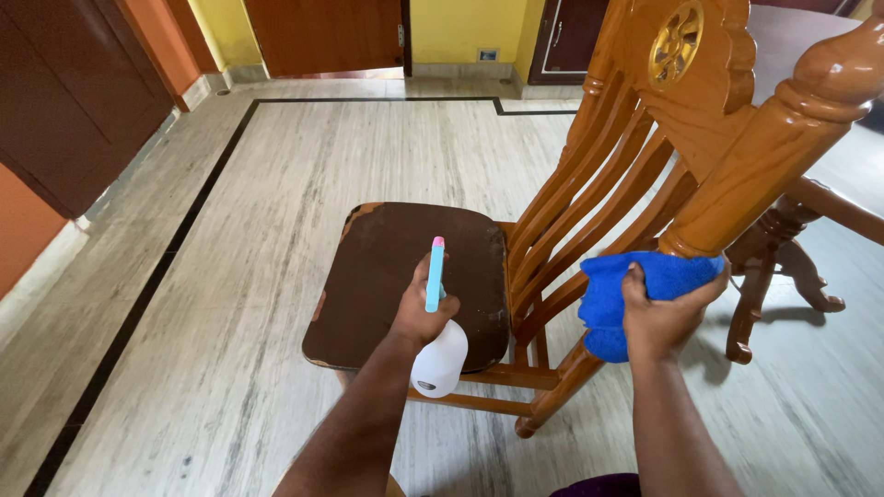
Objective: The person sprays a cleaning solution from a bottle onto a round table and wipes it with a blue cloth. They then move to a wooden chair, spray the seat, and wipe it with the same cloth.
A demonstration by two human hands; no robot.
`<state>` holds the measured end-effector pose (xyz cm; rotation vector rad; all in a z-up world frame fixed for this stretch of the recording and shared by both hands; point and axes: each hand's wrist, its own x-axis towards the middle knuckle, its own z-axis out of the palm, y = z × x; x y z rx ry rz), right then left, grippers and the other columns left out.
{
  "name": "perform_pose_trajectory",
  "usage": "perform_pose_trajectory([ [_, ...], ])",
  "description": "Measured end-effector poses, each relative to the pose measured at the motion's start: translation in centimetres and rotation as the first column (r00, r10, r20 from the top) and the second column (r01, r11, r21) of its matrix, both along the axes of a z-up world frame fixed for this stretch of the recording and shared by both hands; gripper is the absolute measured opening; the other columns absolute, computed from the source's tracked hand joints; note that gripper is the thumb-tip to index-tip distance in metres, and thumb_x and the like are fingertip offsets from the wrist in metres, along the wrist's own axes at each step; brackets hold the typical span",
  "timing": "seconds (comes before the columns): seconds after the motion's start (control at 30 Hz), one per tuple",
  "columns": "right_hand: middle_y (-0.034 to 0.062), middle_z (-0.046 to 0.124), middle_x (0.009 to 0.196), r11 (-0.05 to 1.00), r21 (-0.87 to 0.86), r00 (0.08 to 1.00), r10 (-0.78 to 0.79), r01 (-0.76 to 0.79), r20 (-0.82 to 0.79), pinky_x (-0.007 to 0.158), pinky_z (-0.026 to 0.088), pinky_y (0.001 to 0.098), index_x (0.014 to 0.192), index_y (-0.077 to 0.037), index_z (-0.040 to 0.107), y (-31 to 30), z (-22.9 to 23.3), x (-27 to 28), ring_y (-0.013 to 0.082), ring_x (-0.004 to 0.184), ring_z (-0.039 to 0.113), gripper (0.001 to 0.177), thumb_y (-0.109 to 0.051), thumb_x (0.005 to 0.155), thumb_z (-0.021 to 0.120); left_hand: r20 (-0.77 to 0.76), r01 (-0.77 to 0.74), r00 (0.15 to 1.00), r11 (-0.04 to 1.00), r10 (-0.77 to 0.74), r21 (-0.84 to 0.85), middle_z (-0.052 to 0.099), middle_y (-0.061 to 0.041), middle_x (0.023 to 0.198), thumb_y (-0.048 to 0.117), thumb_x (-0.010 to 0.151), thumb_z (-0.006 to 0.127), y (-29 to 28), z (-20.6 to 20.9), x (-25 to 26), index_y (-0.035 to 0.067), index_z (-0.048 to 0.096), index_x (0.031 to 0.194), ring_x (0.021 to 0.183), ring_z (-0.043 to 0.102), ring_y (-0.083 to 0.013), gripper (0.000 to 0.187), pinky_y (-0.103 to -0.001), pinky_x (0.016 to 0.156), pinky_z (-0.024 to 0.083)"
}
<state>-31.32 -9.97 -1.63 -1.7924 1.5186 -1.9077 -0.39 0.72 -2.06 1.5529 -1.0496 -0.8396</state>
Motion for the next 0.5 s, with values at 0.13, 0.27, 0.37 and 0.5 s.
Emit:
perform_pose_trajectory([
  [0.13, 0.0284, 0.062, 0.136, 0.997, 0.054, 0.996, -0.057, 0.060, -0.064, 0.103, 0.052, 0.0493, 0.164, -0.009, 0.014, 0.7, -1.3, 0.0, 0.0416, 0.118, 0.068, 0.107, -0.026, 0.090, 0.089, 0.014, -0.007, 1.000, 1.000, 0.007, 0.019, 0.062, -0.009, 0.105, 0.008, 0.074, 0.063, 0.1, 0.2, -0.1, 0.025, 0.040, 0.152, 0.097, 0.064, -0.0208, 0.084, -0.034, 0.095, 0.052],
  [0.27, 0.0286, 0.061, 0.137, 0.989, 0.141, 0.998, -0.030, 0.037, -0.051, 0.101, 0.053, 0.0495, 0.163, -0.011, 0.018, 1.2, -2.0, 0.1, 0.0427, 0.117, 0.067, 0.106, -0.030, 0.086, 0.088, 0.051, 0.002, 0.999, 0.996, -0.007, 0.084, 0.062, -0.010, 0.115, 0.009, 0.075, 0.062, 0.2, 0.8, 0.0, 0.028, 0.034, 0.155, 0.105, 0.064, -0.0229, 0.086, -0.037, 0.099, 0.051],
  [0.37, 0.0308, 0.053, 0.143, 0.985, 0.156, 0.992, -0.053, 0.071, -0.114, 0.102, 0.051, 0.0511, 0.162, -0.010, 0.019, 1.6, -2.5, -0.2, 0.0446, 0.123, 0.062, 0.108, -0.028, 0.083, 0.091, 0.064, 0.003, 0.998, 0.995, -0.009, 0.104, 0.062, -0.012, 0.114, 0.010, 0.077, 0.061, 0.5, 1.3, -0.2, 0.029, 0.034, 0.155, 0.106, 0.066, -0.0254, 0.085, -0.039, 0.100, 0.052],
  [0.5, 0.0229, 0.052, 0.144, 0.946, 0.268, 0.982, 0.158, -0.181, 0.108, 0.102, 0.053, 0.0448, 0.162, -0.013, 0.017, 2.4, -2.9, -1.1, 0.0335, 0.127, 0.060, 0.103, -0.027, 0.085, 0.084, 0.079, 0.012, 0.997, 0.990, -0.023, 0.141, 0.064, -0.011, 0.112, 0.011, 0.077, 0.061, 0.7, 1.6, -0.1, 0.030, 0.033, 0.155, 0.106, 0.066, -0.0244, 0.085, -0.038, 0.100, 0.051],
])
